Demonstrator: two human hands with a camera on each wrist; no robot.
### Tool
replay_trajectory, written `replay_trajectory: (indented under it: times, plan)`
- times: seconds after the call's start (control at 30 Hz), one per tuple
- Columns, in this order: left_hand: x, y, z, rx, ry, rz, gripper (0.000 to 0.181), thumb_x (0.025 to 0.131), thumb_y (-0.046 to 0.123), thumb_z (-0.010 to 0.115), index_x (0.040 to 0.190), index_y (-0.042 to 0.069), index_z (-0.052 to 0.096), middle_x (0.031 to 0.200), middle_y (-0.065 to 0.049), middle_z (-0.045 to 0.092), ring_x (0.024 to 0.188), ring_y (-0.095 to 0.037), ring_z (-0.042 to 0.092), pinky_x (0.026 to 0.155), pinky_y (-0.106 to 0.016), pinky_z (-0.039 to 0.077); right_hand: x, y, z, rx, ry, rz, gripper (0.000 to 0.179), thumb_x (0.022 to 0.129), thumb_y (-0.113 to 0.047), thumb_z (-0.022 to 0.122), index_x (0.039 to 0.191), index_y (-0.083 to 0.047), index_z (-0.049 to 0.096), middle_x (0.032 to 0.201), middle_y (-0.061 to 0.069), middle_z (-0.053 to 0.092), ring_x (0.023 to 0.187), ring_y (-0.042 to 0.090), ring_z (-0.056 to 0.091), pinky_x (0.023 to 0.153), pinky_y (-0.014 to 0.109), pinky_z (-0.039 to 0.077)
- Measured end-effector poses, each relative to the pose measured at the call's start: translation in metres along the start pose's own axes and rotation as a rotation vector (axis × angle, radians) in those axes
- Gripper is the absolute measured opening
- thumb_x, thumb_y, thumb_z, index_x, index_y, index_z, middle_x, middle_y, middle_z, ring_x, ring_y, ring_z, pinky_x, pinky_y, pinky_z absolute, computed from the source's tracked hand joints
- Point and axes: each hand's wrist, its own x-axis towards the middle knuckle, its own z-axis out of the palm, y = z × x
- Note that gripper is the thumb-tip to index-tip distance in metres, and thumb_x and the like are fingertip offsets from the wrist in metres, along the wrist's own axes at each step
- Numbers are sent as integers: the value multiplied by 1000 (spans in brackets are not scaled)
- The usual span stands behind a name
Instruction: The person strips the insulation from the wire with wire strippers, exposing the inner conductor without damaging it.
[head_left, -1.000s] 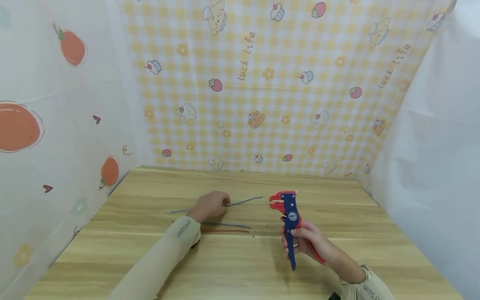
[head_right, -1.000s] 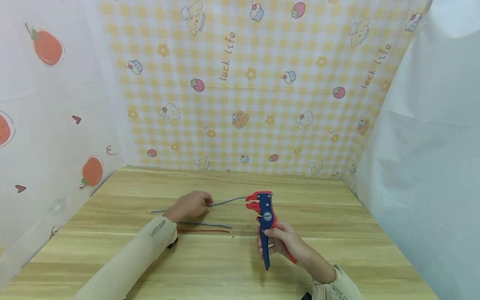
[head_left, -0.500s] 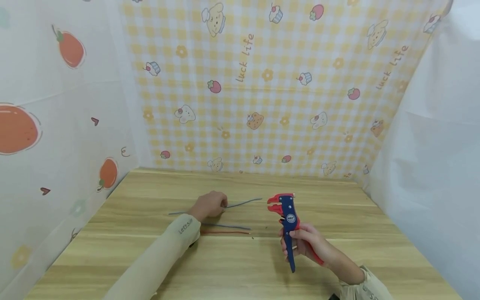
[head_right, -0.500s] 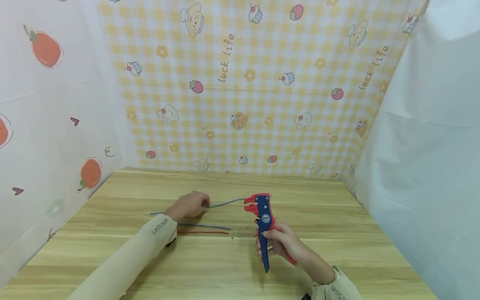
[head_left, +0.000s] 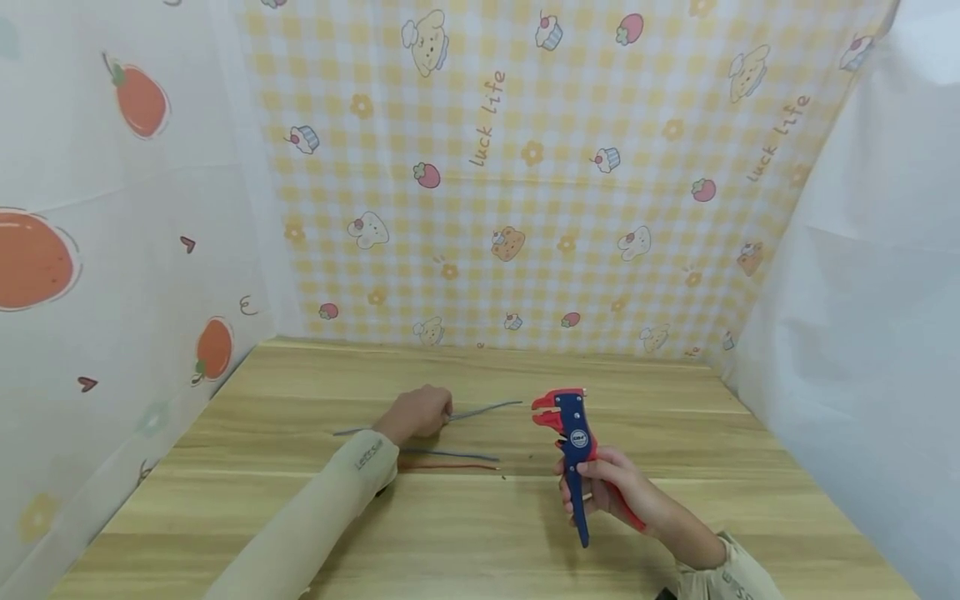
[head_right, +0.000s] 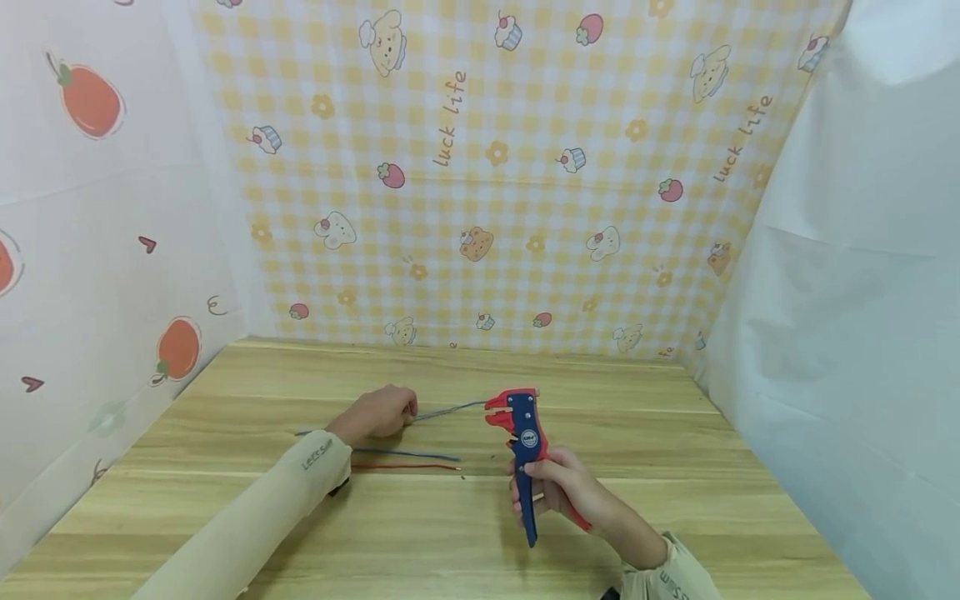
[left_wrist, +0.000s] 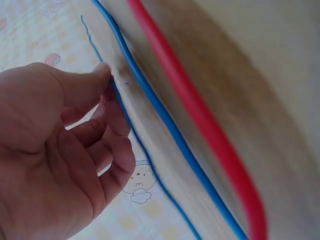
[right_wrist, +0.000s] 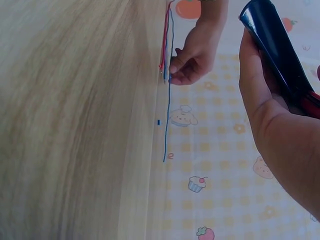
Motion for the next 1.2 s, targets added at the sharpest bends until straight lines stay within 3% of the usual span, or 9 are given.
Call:
replay_trajectory:
  times: [0.4,0.63,0.97,1.2]
  plan:
    - [-6,-9,2,-62,37,36,7,97,13,60,92,12,66,90,1,63,81,-16,57,78,-40,52,-1,2,-1,-7,-3,-6,35,103,-3,27,125,5,53,105,10,69,93,19,69,84,39,57]
    - [-15,-12,-5,-188,67,80,6,97,12,59,95,12,65,89,2,63,77,-15,55,75,-37,50,-2,1,-3,-9,5,10,35,103,-4,26,123,1,54,105,9,70,94,19,70,86,39,56]
    - [-17,-8,-8,-382,94,143,10,100,10,57,104,5,66,97,-3,65,86,-15,60,76,-35,52,-2,-3,-4,-29,24,24,31,103,-5,28,122,0,52,106,9,66,95,19,68,87,40,56]
    - [-21,-8,-10,-443,172,255,13,101,10,56,105,4,67,97,-2,65,80,-12,58,71,-30,50,-3,-5,-4,-45,68,31,27,103,-5,31,121,-1,51,104,7,64,94,17,67,89,40,55]
